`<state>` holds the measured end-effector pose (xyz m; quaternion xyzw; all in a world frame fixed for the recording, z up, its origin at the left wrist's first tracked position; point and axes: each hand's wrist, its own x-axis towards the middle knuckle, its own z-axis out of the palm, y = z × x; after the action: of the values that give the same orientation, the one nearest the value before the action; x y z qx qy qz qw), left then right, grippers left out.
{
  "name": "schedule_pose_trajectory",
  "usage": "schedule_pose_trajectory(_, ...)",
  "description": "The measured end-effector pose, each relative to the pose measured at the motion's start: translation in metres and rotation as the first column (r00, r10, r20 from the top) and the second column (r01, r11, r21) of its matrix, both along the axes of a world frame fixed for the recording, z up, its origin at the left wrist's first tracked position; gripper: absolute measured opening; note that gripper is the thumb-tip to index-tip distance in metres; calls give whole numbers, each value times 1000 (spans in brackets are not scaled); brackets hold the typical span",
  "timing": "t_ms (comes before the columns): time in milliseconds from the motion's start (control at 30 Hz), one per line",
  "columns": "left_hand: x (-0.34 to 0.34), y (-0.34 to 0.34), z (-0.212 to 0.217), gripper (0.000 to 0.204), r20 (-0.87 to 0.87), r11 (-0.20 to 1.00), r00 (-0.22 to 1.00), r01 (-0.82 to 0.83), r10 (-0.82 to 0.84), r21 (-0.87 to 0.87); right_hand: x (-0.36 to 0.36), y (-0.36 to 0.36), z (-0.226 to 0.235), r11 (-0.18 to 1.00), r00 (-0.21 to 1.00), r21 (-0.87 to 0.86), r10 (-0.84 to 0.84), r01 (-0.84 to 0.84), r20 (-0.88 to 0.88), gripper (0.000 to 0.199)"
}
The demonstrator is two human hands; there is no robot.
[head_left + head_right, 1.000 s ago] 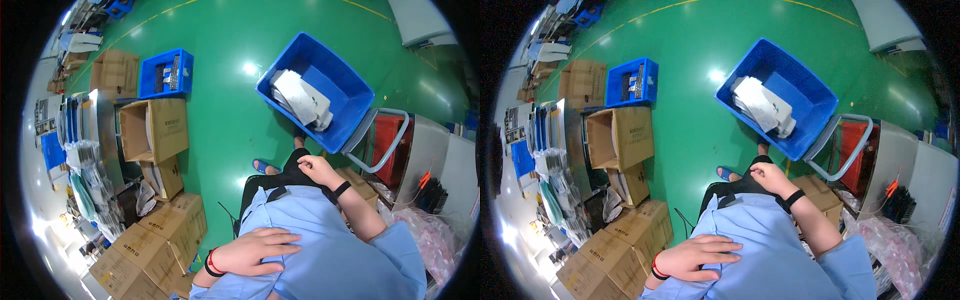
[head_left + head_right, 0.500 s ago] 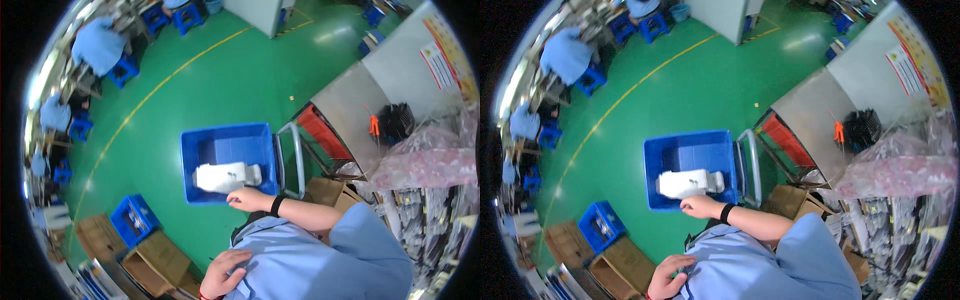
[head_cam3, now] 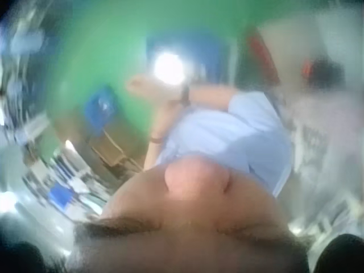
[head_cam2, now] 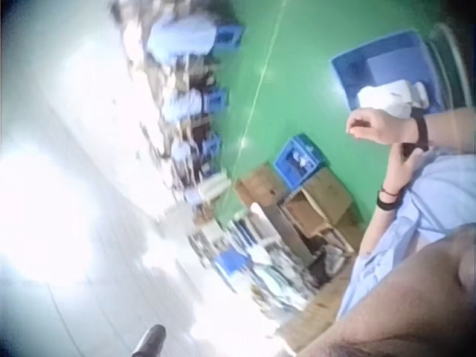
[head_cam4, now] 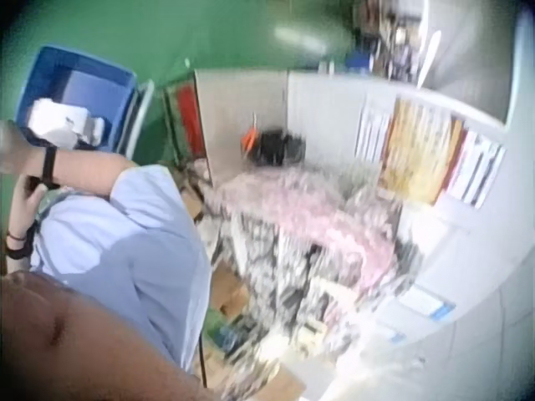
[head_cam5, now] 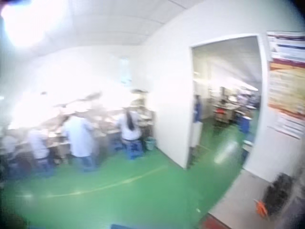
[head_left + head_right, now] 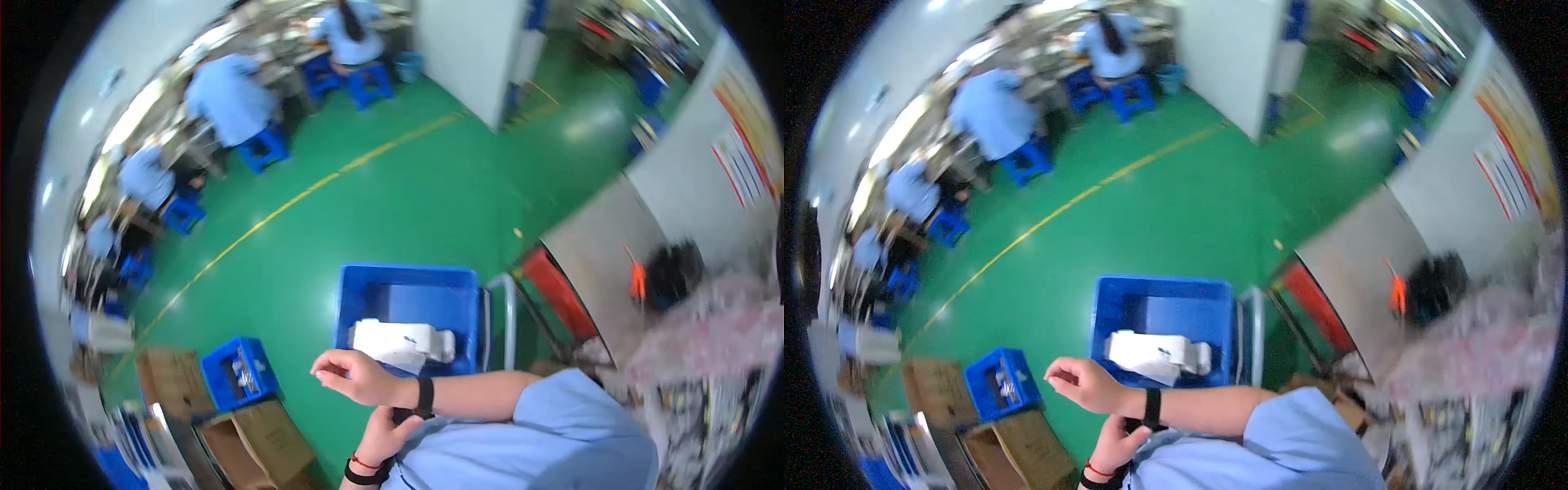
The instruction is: Inspecting and labeling keyboard components on a fabrication floor.
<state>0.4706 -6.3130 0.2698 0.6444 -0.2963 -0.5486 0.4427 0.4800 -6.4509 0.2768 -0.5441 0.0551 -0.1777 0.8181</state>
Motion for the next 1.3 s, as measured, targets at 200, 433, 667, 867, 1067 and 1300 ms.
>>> schedule_pose_trajectory(200, -22, 91, 18, 61, 332, 961, 909, -196, 252, -194, 9, 96, 31, 776, 931, -630, 214, 22, 296, 14)
schedule_pose_trajectory(433, -122, 257, 48, 65, 323, 723, 648, -636, 690, -268, -37, 306, 63, 630, 557, -713, 727, -307, 402, 13)
schedule_pose_trajectory(667, -292, 459, 31, 45, 268, 346, 266, -882, 926, -321, -173, 499, 80, 293, 244, -431, 955, -854, 166, 18)
schedule_pose_trajectory(867, -470, 595, 48, 28, 737, -69, -121, -993, 665, -100, -277, 626, 76, -28, -52, -518, 998, -855, 32, 22)
schedule_pose_trajectory(1067, -625, 657, 21, 26, -420, -752, -689, -283, 591, -595, -364, 755, 58, -246, -235, -49, 958, -968, -165, 19)
schedule_pose_trajectory(1300, -784, 753, 31, 37, -194, -798, -916, -184, 351, -574, -499, 963, 47, -432, -415, -42, 886, -901, -209, 17)
